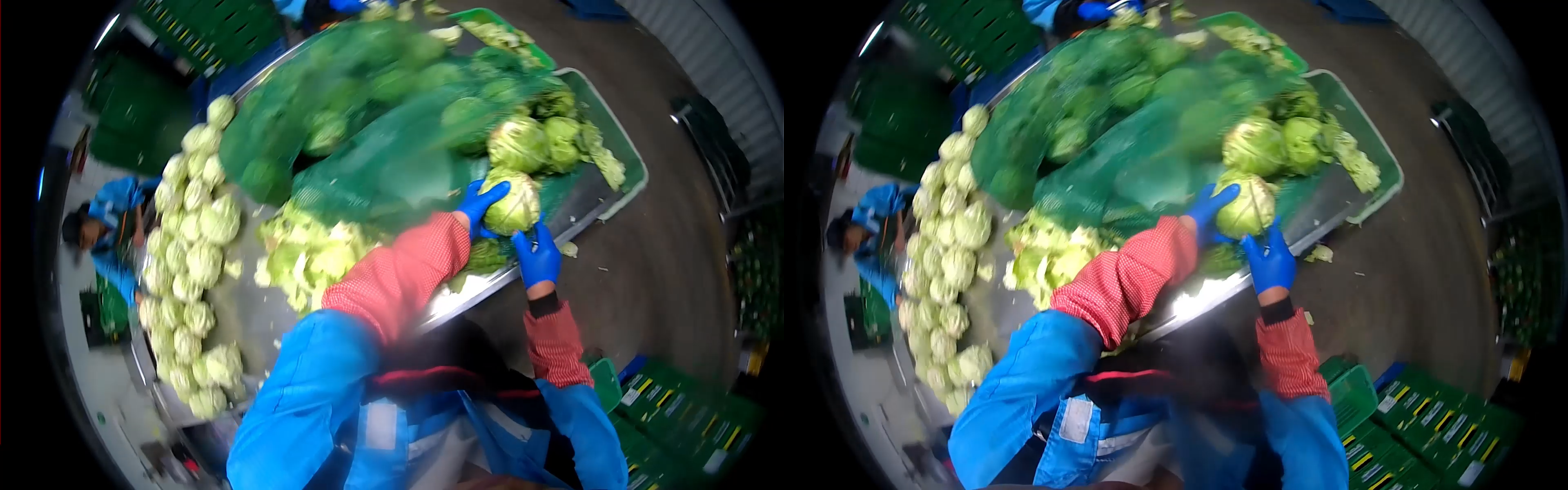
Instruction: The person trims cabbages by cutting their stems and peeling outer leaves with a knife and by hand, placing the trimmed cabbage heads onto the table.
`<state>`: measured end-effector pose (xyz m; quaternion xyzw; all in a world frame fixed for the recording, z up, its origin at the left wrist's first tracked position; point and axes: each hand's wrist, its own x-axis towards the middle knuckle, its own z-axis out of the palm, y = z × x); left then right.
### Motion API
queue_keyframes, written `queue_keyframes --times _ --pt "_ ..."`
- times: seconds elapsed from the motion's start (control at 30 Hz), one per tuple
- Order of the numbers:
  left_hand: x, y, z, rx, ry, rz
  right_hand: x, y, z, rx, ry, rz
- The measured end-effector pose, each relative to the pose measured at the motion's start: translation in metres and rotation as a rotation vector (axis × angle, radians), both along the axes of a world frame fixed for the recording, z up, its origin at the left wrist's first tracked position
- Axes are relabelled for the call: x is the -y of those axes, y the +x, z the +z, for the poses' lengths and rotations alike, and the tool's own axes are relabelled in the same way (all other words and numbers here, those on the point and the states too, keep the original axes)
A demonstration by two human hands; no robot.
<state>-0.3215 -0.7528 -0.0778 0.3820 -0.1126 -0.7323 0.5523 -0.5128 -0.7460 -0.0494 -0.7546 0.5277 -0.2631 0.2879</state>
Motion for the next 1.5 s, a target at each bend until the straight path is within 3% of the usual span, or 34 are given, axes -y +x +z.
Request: queue_keyframes --times 0.1,0.2,0.23,0.33,0.4,0.43,0.47,0.53,0.6,0.7,0.83,0.93,1.1,1.2,1.23,1.27,1.33,1.4,1.5 --pt "-0.061 0.018 0.06 -0.001 0.037 0.226 -0.036 0.012 0.024 0.274 -0.136 0.112" --pt "-0.131 0.056 0.105 -0.073 -0.289 0.278 -0.062 0.033 0.051 0.795 0.438 0.338" --pt "-0.159 0.068 0.127 -0.007 -0.349 0.322 -0.07 0.045 0.066 0.81 0.495 0.417" --pt "-0.243 0.116 0.153 0.554 -0.35 0.446 -0.097 0.092 0.077 0.804 0.548 0.532" --pt "-0.292 0.134 0.16 0.685 -0.225 0.506 -0.122 0.122 0.067 0.513 0.302 0.704" --pt "-0.312 0.139 0.151 0.97 -0.1 0.546 -0.138 0.133 0.068 0.406 0.467 0.745" --pt "-0.33 0.143 0.132 1.254 0.032 0.571 -0.155 0.146 0.054 0.455 0.457 0.811" --pt "-0.355 0.151 0.072 1.523 0.218 0.605 -0.169 0.17 0.022 0.352 0.709 0.888" --pt "-0.364 0.151 0.014 1.375 0.404 0.64 -0.178 0.182 0.0 0.128 0.518 0.916" --pt "-0.357 0.137 0.034 1.452 0.411 0.732 -0.185 0.19 0.016 -0.106 0.283 0.898" --pt "-0.356 0.143 0.017 1.345 0.468 0.774 -0.2 0.191 0.031 -0.098 0.023 0.841" --pt "-0.348 0.143 0.024 1.308 0.53 0.775 -0.206 0.197 0.039 -0.347 0.071 0.897" --pt "-0.342 0.146 0.001 1.316 0.528 0.848 -0.203 0.213 -0.009 -0.308 -0.076 0.876" --pt "-0.33 0.133 0.023 1.381 0.529 0.899 -0.188 0.23 -0.031 -0.469 -0.061 0.899" --pt "-0.332 0.126 0.011 1.637 0.54 0.827 -0.179 0.24 -0.037 -0.563 -0.016 0.925" --pt "-0.336 0.119 0.003 1.694 0.592 0.798 -0.175 0.245 -0.04 -0.611 0.114 0.87" --pt "-0.355 0.13 0.002 1.292 0.43 0.875 -0.174 0.237 -0.029 -0.52 0.203 0.86" --pt "-0.388 0.148 -0.01 1.206 0.233 0.815 -0.175 0.232 -0.013 -0.529 0.195 0.866" --pt "-0.411 0.152 0.001 0.946 0.218 0.75 -0.184 0.224 0.041 -0.417 0.234 0.972"
